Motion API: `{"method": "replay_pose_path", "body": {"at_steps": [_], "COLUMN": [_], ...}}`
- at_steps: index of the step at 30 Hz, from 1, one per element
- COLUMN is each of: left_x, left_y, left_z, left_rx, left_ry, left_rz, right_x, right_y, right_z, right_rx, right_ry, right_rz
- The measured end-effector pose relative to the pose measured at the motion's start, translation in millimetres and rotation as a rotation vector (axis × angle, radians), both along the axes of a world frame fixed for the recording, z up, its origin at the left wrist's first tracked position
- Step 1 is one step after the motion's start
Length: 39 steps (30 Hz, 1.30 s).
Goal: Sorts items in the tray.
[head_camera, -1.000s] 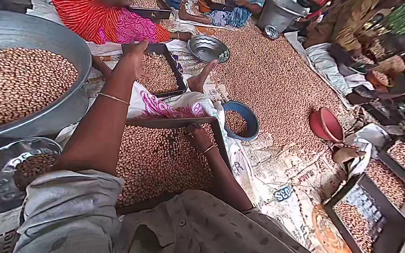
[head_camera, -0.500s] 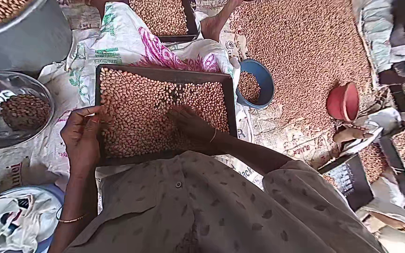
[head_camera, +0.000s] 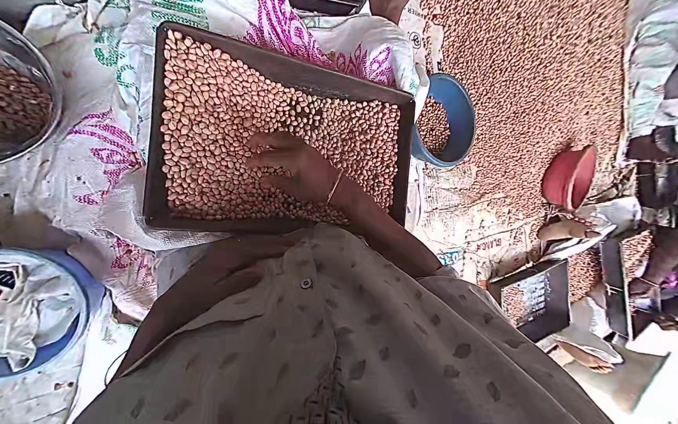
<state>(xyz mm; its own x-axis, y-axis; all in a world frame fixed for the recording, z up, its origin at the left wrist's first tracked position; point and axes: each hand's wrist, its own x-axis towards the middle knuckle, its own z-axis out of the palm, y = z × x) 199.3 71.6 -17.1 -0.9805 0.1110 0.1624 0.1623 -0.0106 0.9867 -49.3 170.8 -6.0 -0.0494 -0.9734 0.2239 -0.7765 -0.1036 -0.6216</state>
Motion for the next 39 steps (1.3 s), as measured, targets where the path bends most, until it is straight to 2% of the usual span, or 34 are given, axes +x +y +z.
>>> {"method": "replay_pose_path", "body": {"at_steps": [2,4,7,9,11,14,16,19,21,23,26,27,29,32,34,36,39], "left_x": [3.2,12.2,22.6,25.1,23.0,17.0,13.6,12.1,13.7,16.8,18.6,19.3,19.6,14.1,12.0,10.9,11.1], "left_y": [6.0,5.9,5.4,4.8,4.9,6.0,6.3,5.1,4.2,2.9,1.6,1.4,0.9,1.0,1.1,0.7,-2.1], "left_z": [-9.0,-14.4,-15.4,-15.5,-18.1,-23.1,-21.0,-16.7,-17.5,-21.5,-25.6,-25.7,-24.8,-20.6,-20.6,-21.3,-15.2], "left_rx": [-0.02,-0.044,-0.124,-0.205,-0.241,-0.236,-0.231,-0.231,-0.232,-0.241,-0.219,-0.219,-0.208,-0.143,-0.118,-0.124,-0.188], "left_ry": [-0.022,-0.071,-0.14,-0.174,-0.17,-0.128,-0.145,-0.238,-0.228,-0.189,-0.147,-0.143,-0.149,-0.152,-0.134,-0.13,-0.211], "left_rz": [-0.019,-0.01,0.028,0.027,0.016,-0.003,-0.029,-0.071,-0.058,-0.046,-0.033,-0.024,-0.025,-0.054,-0.053,-0.045,-0.076], "right_x": [32.1,29.7,-21.4,-53.4,-72.2,-74.1,-62.1,-36.3,-11.4,14.9,22.5,19.7,4.7,-19.0,-25.3,-15.7,23.0], "right_y": [-17.9,-21.5,-6.6,16.8,44.2,78.4,85.9,72.3,55.3,45.0,36.3,38.0,45.4,47.7,40.0,25.2,-7.0], "right_z": [-9.7,-20.3,-29.8,-23.3,-9.1,12.6,17.5,11.6,10.8,13.1,-19.1,-22.4,-26.5,-26.2,-18.6,-10.5,-9.8], "right_rx": [0.152,0.28,0.235,0.331,0.428,0.518,0.479,0.264,0.18,0.208,0.242,0.301,0.358,0.156,0.043,-0.059,-0.054], "right_ry": [0.067,0.183,0.25,0.262,0.161,-0.105,-0.172,-0.087,-0.109,-0.207,-0.324,-0.361,-0.5,-0.556,-0.515,-0.461,-0.312], "right_rz": [0.267,0.289,-0.023,-0.242,-0.333,-0.233,-0.173,-0.167,-0.105,0.015,0.192,0.155,-0.06,-0.478,-0.567,-0.406,0.084]}}
